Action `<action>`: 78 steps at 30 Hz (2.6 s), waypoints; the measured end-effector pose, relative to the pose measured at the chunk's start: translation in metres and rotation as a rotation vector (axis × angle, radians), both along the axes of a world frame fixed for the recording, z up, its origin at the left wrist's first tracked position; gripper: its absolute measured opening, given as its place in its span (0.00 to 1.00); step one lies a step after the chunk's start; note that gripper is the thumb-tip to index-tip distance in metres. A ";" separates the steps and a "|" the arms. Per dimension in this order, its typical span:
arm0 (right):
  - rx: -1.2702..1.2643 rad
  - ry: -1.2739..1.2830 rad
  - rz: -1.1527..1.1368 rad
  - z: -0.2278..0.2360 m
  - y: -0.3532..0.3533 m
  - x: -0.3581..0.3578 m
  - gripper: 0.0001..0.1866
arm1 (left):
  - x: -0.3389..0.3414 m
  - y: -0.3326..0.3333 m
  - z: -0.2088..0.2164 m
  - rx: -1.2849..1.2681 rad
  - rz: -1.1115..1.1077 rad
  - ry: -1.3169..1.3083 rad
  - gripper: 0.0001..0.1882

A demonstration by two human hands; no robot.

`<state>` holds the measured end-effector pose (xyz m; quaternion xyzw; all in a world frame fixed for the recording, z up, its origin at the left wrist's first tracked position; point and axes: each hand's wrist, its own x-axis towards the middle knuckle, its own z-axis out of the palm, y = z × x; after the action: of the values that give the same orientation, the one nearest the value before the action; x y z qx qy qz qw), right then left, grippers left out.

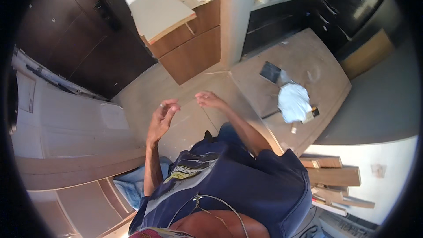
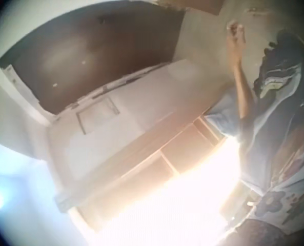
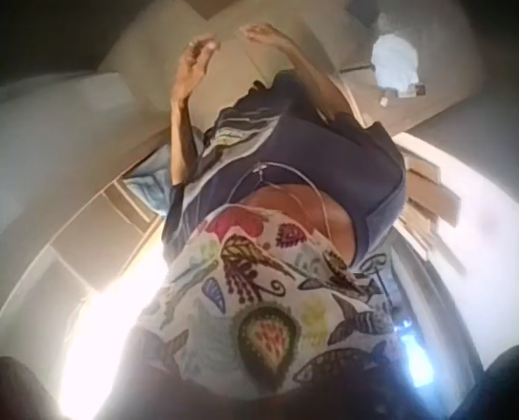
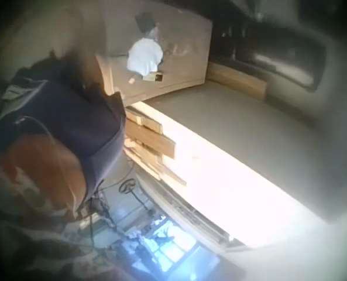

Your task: The person cleans a cabinet door by wiping its surfaces with a cloth, then uses a metal tool to scrape or clean the narrow edge of the door, and finishes by wiping the area again with the cloth.

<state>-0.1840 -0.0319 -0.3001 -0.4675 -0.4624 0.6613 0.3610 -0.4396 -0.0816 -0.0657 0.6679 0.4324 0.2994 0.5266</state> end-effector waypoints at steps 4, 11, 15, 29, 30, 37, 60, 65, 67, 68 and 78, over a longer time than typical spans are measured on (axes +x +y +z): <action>0.165 -0.093 -0.151 0.029 0.107 0.063 0.24 | 0.006 0.101 -0.022 -0.048 -0.039 -0.098 0.21; 0.547 -0.352 -0.440 0.145 0.326 0.109 0.24 | 0.004 0.295 -0.051 -0.034 0.357 -0.173 0.29; 0.643 -0.735 -0.574 0.153 0.436 0.139 0.26 | -0.001 0.403 -0.094 0.062 0.545 0.034 0.35; 0.282 -0.903 -0.319 0.153 0.510 0.148 0.29 | 0.023 0.500 -0.096 -0.223 0.566 0.260 0.33; 0.255 -0.909 -0.330 0.153 0.511 0.148 0.29 | 0.027 0.504 -0.092 -0.264 0.549 0.284 0.34; 0.404 -0.953 -0.459 0.173 0.517 0.139 0.27 | 0.033 0.512 -0.060 -0.270 0.624 0.209 0.27; 0.692 -1.061 -0.299 0.171 0.394 0.120 0.33 | -0.032 0.451 -0.056 -0.012 0.433 0.463 0.22; 0.833 -1.214 -0.285 0.144 0.390 0.125 0.30 | -0.066 0.428 -0.061 0.057 0.299 0.519 0.23; 0.864 -1.224 -0.306 0.138 0.389 0.128 0.27 | -0.079 0.419 -0.063 0.074 0.272 0.529 0.23; 0.868 -1.218 -0.303 0.137 0.388 0.127 0.27 | -0.087 0.413 -0.068 0.081 0.268 0.519 0.23; 0.879 -1.098 -0.354 0.142 0.381 0.125 0.23 | -0.089 0.394 -0.068 0.117 0.216 0.485 0.23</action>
<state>-0.0591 0.3494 -0.1577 -0.6116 -0.7176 0.0157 0.3327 -0.5289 0.3127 -0.1336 0.6993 0.5966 0.2098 0.3333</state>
